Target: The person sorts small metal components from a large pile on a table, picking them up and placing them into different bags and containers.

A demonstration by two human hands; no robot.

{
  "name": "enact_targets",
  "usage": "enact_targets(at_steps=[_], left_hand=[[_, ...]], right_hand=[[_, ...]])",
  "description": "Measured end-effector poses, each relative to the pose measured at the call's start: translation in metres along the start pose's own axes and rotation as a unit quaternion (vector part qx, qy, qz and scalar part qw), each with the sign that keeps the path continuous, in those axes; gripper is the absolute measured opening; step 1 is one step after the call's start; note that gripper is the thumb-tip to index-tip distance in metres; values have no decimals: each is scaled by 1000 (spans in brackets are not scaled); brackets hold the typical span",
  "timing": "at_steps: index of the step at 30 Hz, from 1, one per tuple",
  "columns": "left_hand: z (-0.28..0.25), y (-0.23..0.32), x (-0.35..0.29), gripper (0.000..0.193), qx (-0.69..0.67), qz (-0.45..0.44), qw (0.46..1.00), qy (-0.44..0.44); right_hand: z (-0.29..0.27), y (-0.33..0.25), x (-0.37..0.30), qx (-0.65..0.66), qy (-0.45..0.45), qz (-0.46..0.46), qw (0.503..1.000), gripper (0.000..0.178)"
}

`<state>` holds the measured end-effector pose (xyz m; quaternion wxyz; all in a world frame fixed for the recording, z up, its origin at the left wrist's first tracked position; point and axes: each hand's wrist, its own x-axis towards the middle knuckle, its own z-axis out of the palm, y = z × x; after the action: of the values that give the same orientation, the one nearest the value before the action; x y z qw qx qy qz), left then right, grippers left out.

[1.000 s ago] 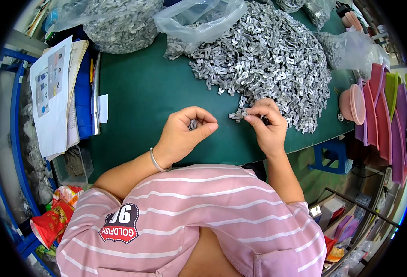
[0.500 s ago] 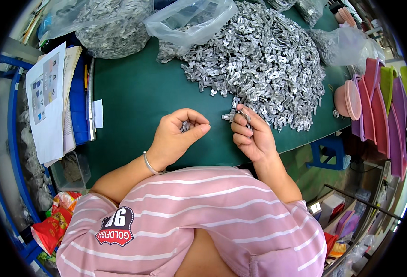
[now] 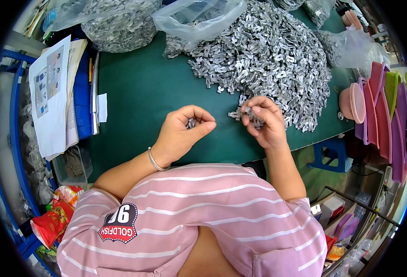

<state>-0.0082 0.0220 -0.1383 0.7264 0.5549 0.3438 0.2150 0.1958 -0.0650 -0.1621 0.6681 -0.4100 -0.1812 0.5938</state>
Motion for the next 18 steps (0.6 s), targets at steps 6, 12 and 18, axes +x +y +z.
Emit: enact_targets(at_steps=[6, 12, 18], left_hand=[[-4, -3, -1, 8, -9, 0, 1000, -1], [-3, -4, 0, 9, -3, -3, 1000, -1], [-3, -5, 1, 9, 4, 2, 1000, -5]], right_hand=[[11, 7, 6, -551, -35, -80, 830, 7], [10, 5, 5, -687, -37, -197, 699, 10], [10, 3, 1, -439, -89, -248, 859, 10]])
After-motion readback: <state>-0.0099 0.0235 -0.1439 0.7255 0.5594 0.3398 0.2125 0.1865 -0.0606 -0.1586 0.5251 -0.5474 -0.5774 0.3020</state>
